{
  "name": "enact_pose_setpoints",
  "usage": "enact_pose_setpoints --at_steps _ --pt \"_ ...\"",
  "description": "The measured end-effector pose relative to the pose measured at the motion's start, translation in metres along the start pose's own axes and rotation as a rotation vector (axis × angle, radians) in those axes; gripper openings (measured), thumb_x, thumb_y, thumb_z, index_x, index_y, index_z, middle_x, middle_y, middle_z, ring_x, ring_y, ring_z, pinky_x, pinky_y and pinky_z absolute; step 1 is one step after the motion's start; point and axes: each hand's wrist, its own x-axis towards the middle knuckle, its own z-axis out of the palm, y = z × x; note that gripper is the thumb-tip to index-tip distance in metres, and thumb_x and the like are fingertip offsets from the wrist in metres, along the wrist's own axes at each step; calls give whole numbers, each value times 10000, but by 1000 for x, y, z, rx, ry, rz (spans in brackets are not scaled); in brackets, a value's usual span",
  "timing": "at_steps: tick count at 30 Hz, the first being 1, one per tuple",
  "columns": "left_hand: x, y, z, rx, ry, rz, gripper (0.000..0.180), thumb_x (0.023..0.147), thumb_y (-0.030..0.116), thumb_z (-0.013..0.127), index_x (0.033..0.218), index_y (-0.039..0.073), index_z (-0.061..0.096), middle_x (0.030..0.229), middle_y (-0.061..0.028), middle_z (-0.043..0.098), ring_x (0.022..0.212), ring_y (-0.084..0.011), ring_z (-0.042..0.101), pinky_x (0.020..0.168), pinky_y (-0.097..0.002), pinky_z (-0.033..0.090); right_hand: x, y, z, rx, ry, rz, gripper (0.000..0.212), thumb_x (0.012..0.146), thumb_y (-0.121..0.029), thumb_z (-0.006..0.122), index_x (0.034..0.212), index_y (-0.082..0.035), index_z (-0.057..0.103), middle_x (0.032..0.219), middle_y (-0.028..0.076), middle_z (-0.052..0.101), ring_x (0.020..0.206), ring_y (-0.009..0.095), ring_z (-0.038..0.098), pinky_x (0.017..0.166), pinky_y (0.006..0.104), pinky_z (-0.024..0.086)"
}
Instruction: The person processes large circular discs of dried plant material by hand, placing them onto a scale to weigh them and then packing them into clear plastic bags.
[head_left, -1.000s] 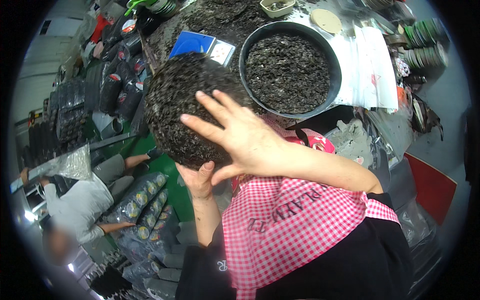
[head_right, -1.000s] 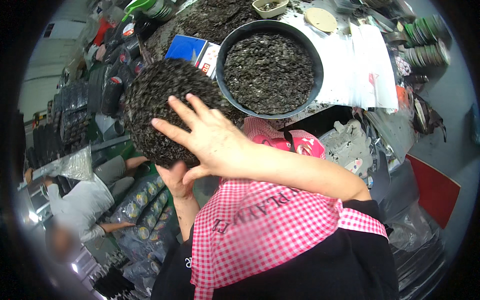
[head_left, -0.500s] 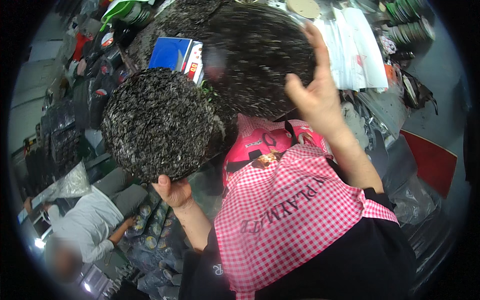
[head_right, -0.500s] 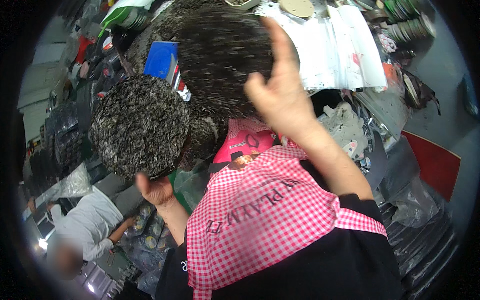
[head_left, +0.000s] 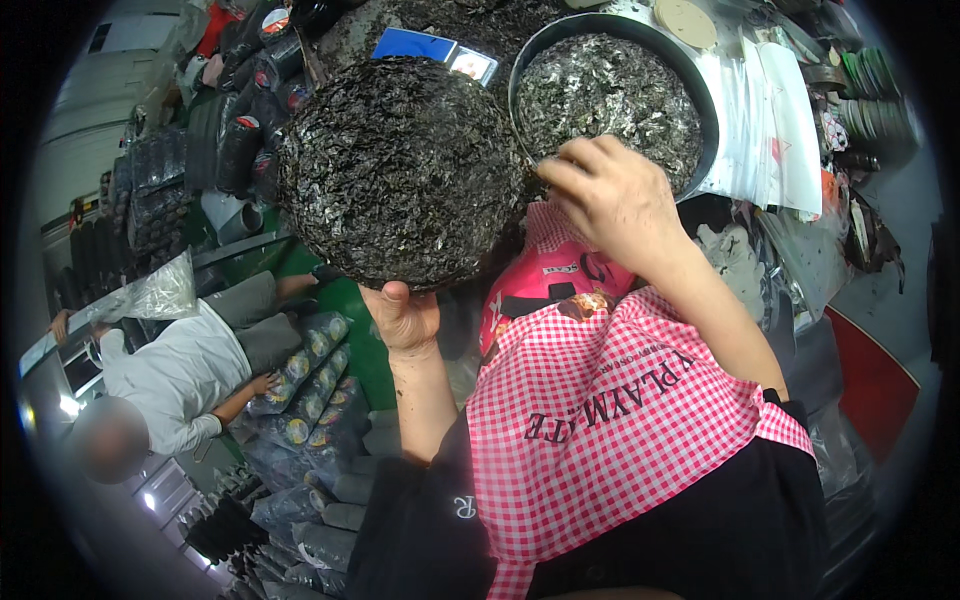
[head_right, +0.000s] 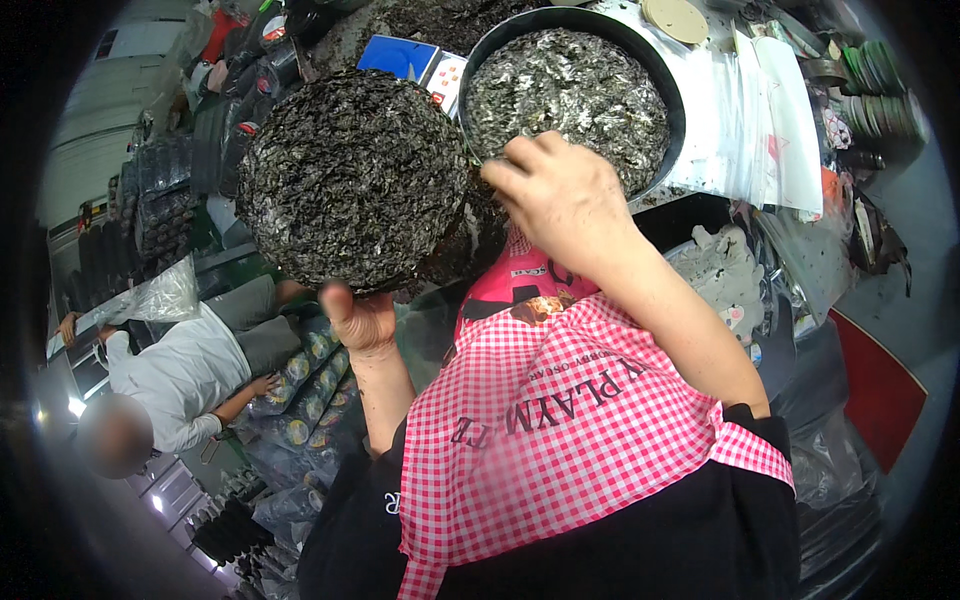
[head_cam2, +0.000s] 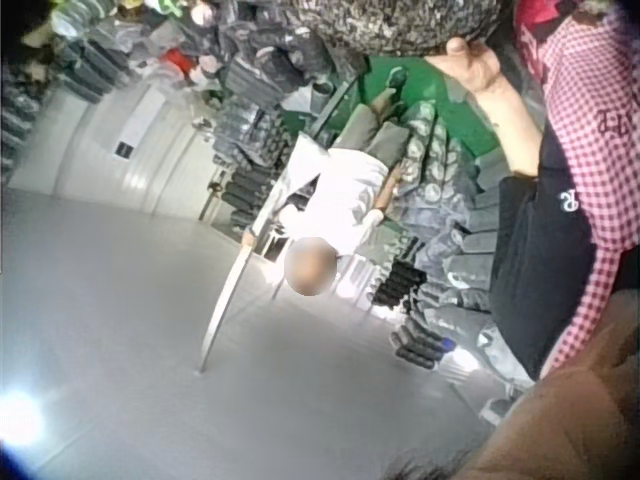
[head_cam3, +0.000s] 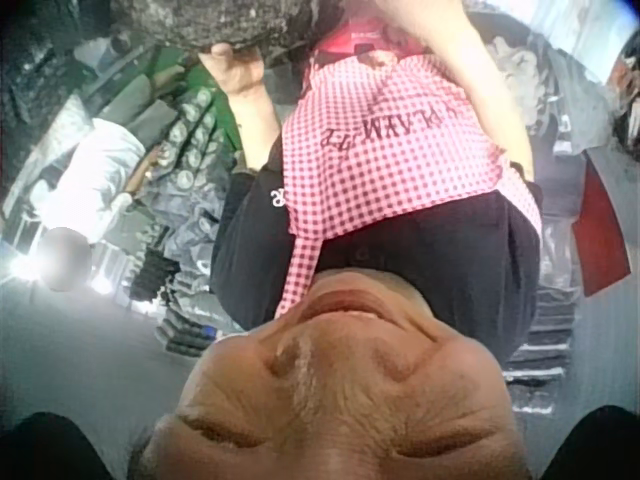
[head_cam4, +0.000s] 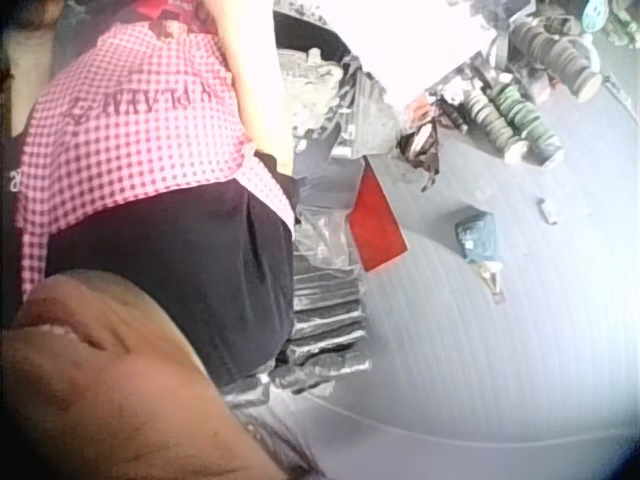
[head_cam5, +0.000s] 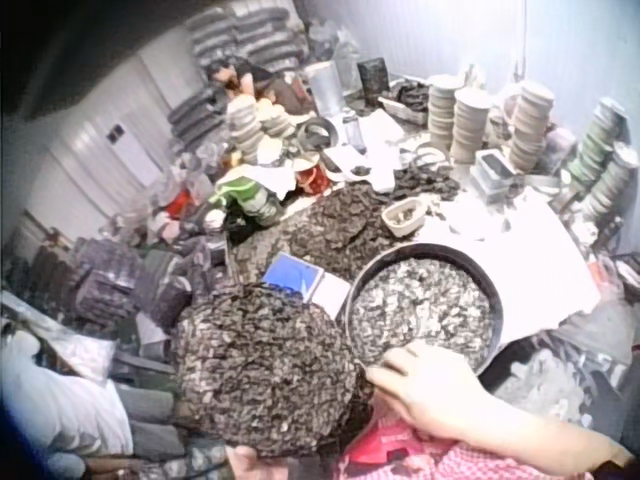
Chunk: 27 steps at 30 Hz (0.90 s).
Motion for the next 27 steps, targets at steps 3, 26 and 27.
enact_pose_setpoints --at_steps 3,26,27 --pt "-2 -3 1 11 14 29 981 678 319 857 1427 45 287 1328 -114 479 1205 -307 492 1015 -454 441 -4 17 8 -84 -11 173 332 775 -222 726 1065 -80 648 1000 63 662 964 214 631 799 373 535" --pt "3 4 1 -33 21 -34 996 643 390 867 1416 73 325 1319 -103 494 1193 -299 510 991 -472 468 -14 -8 -34 41 242 200 875 720 -151 779 1459 -56 321 1497 224 298 1346 402 364 1109 421 335" --pt "5 1 -1 -5 18 -60 1046 599 440 866 1419 90 319 1335 -85 485 1207 -303 501 997 -478 466 -4 -24 -31 232 190 100 885 682 -215 803 1435 -57 365 1479 206 339 1343 404 369 1107 430 341"
